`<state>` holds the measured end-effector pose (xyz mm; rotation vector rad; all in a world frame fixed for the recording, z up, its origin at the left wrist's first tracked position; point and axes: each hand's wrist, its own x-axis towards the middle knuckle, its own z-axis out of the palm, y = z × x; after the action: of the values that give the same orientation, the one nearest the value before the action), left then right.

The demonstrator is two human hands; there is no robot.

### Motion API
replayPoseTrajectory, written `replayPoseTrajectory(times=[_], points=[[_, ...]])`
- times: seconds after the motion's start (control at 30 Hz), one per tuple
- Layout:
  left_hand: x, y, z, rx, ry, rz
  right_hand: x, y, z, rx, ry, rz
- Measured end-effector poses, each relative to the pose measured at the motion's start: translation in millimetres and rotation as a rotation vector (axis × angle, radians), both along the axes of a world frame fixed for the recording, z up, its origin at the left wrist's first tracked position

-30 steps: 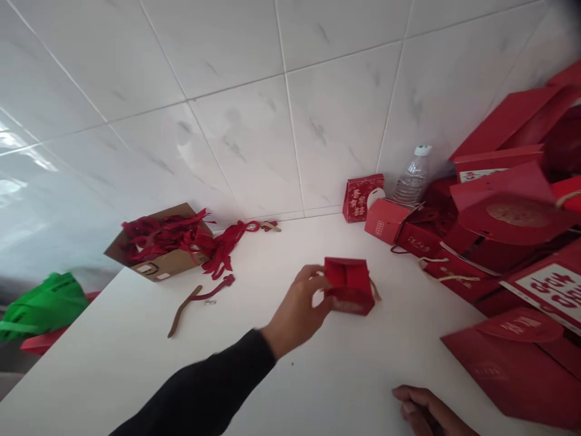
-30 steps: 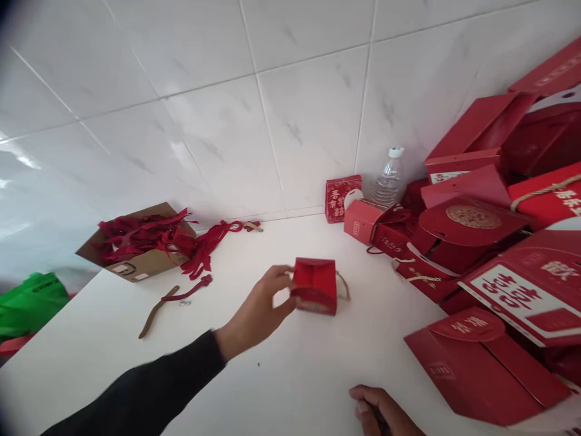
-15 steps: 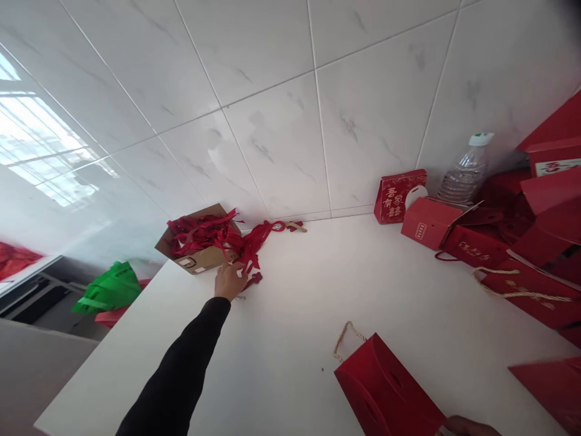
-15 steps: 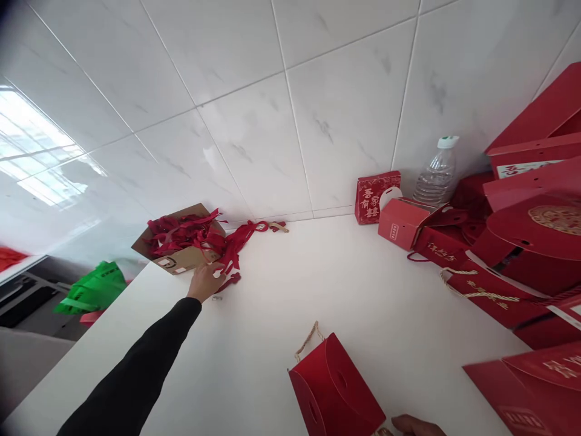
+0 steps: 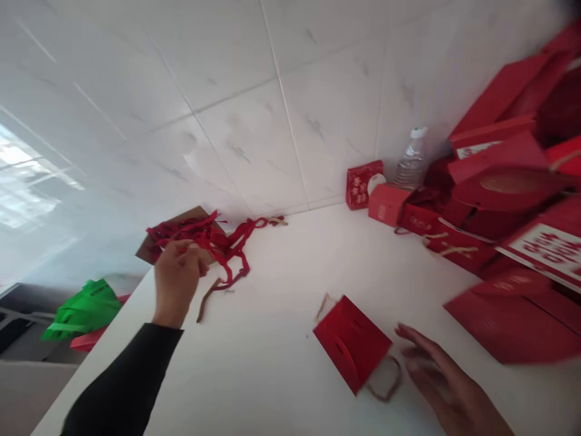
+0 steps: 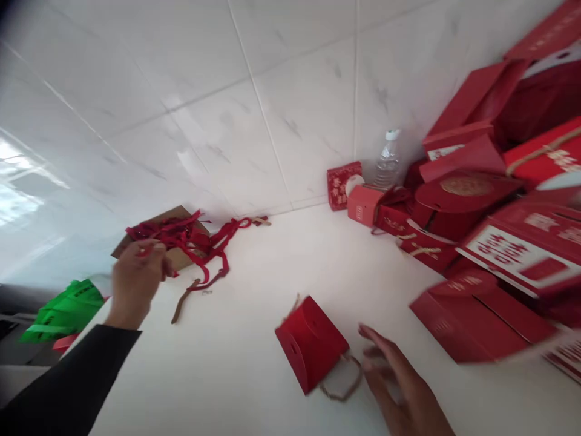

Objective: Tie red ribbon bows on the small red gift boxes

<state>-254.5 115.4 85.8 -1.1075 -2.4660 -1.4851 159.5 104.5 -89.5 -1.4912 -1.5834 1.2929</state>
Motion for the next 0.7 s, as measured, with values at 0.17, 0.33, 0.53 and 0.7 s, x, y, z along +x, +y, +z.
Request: replayPoseTrajectory(times=[0.17,0.33,0.53,0.7], points=[[80,13,-16.6,0.119,-0.316,-0.097,-21,-9,26.0,0.005,0.148,0.08],[172,1,-82.9,0.066,-0.543,-0.193,-24,-27,35.3,-0.02,0.163,0.117],[211,-32,-109.5,-0.044,-0.472,-0.264,-10,-60,45.9,0.034,0.069,0.187],[205,-45,-57.3,-0.013,-0.299,-0.249,5,-50,79.0,0.051,0.077,0.146]])
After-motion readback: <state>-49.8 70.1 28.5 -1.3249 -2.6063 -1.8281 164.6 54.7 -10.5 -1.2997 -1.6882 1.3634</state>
